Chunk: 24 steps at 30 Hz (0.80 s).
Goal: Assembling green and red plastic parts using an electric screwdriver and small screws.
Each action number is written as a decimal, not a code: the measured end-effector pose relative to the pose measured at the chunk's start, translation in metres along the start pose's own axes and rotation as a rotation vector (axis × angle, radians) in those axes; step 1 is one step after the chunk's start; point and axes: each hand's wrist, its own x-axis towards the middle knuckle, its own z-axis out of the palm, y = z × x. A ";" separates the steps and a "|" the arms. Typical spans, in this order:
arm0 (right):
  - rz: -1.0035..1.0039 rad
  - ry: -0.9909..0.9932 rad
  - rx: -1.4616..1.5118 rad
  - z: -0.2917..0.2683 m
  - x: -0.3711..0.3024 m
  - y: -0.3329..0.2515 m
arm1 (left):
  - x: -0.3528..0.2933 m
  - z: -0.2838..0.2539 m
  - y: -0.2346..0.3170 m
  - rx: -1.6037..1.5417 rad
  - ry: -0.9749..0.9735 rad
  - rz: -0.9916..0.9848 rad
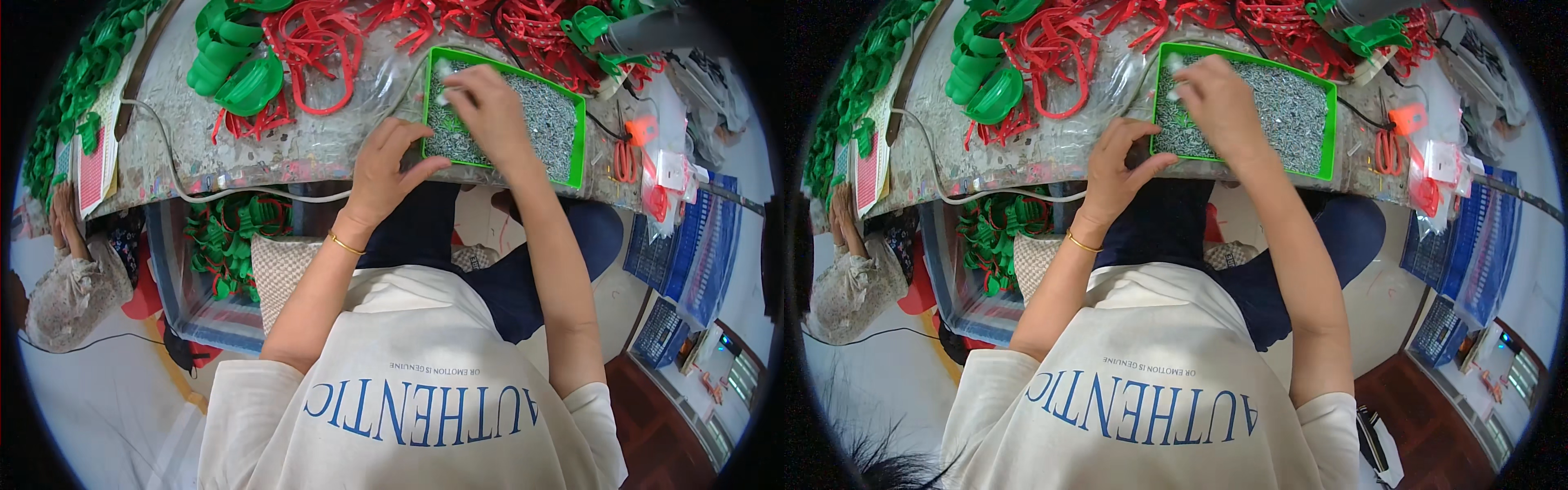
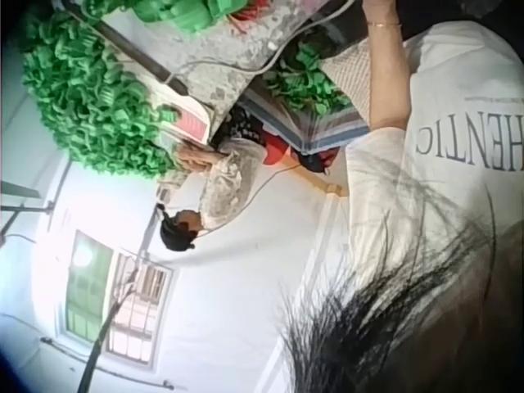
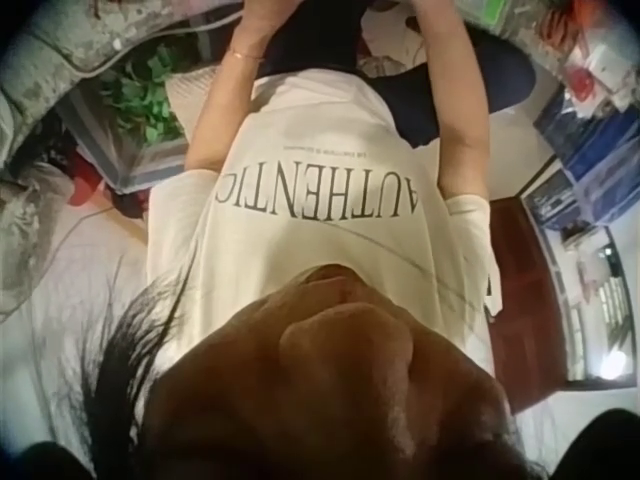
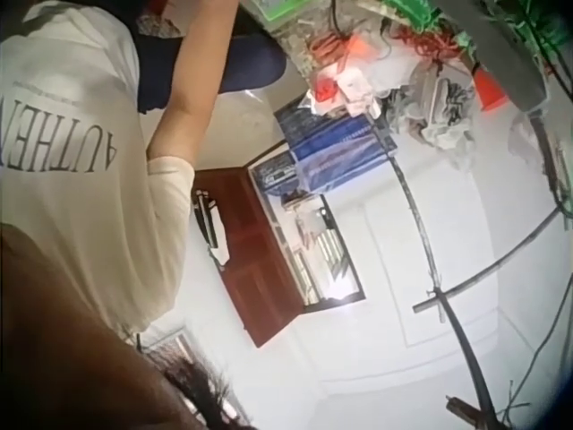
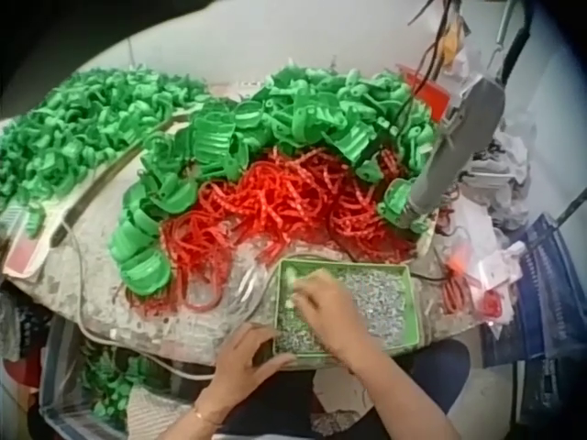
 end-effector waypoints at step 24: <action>0.039 -0.463 0.251 -0.044 -0.026 -0.017 | -0.002 0.000 0.000 0.012 -0.002 -0.028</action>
